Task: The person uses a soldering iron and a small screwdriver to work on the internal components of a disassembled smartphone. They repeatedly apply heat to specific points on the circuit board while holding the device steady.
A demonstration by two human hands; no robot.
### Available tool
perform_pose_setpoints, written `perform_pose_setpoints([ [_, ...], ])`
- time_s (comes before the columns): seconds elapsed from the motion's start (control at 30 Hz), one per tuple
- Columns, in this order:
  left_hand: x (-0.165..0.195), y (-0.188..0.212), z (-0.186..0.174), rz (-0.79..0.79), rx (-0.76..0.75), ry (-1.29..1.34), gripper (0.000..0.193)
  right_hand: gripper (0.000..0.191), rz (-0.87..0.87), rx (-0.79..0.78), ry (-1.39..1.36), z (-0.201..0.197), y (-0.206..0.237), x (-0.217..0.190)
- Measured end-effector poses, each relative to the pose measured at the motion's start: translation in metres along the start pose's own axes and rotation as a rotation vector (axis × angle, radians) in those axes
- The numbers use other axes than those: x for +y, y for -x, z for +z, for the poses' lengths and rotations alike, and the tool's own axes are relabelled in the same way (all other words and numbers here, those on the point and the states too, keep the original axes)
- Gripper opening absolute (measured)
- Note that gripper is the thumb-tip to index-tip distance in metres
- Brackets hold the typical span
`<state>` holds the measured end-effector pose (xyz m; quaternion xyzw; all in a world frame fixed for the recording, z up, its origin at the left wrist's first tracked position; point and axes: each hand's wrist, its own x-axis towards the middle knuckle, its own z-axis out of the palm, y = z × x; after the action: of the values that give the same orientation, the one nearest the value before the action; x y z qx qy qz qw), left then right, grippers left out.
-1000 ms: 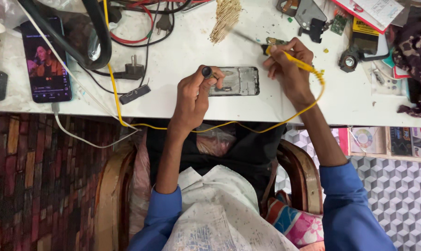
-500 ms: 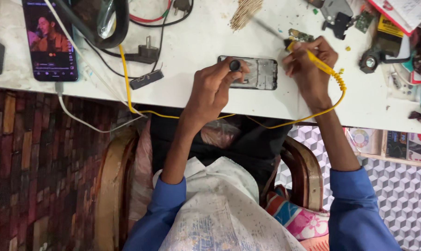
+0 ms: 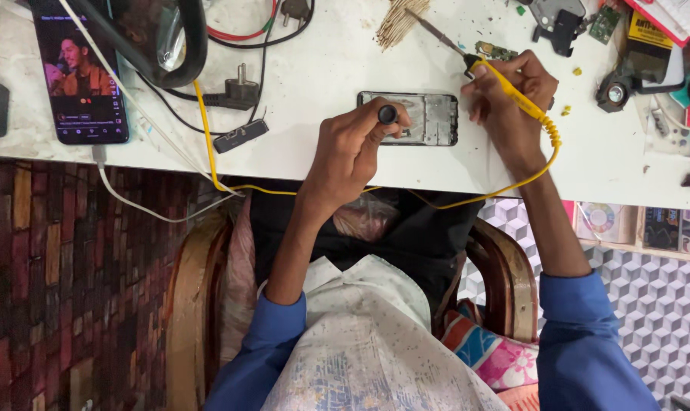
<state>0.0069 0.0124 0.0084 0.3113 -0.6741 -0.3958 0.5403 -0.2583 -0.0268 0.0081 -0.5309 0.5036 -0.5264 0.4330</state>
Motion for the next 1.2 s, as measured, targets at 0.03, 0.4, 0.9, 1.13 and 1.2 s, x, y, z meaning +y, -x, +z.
perform_pose_setpoints([
  [0.03,0.0,-0.001,0.0,0.005,-0.004,0.007,0.016,0.02,-0.002,-0.058,0.027,-0.001,0.0,0.0],
  [0.4,0.002,0.0,0.004,-0.001,-0.016,0.016,0.023,0.019,0.035,-0.076,0.085,-0.008,0.001,0.0],
  [0.9,0.0,0.0,0.007,-0.002,-0.009,0.03,0.029,0.02,-0.035,-0.07,-0.094,-0.011,0.003,0.0],
  [1.13,0.001,0.001,0.008,0.019,-0.006,0.02,0.033,0.019,-0.028,-0.088,-0.064,-0.009,0.006,-0.006],
  [1.2,0.001,0.001,0.008,0.017,0.003,0.017,0.033,0.018,0.009,-0.025,0.051,-0.007,0.008,-0.007],
])
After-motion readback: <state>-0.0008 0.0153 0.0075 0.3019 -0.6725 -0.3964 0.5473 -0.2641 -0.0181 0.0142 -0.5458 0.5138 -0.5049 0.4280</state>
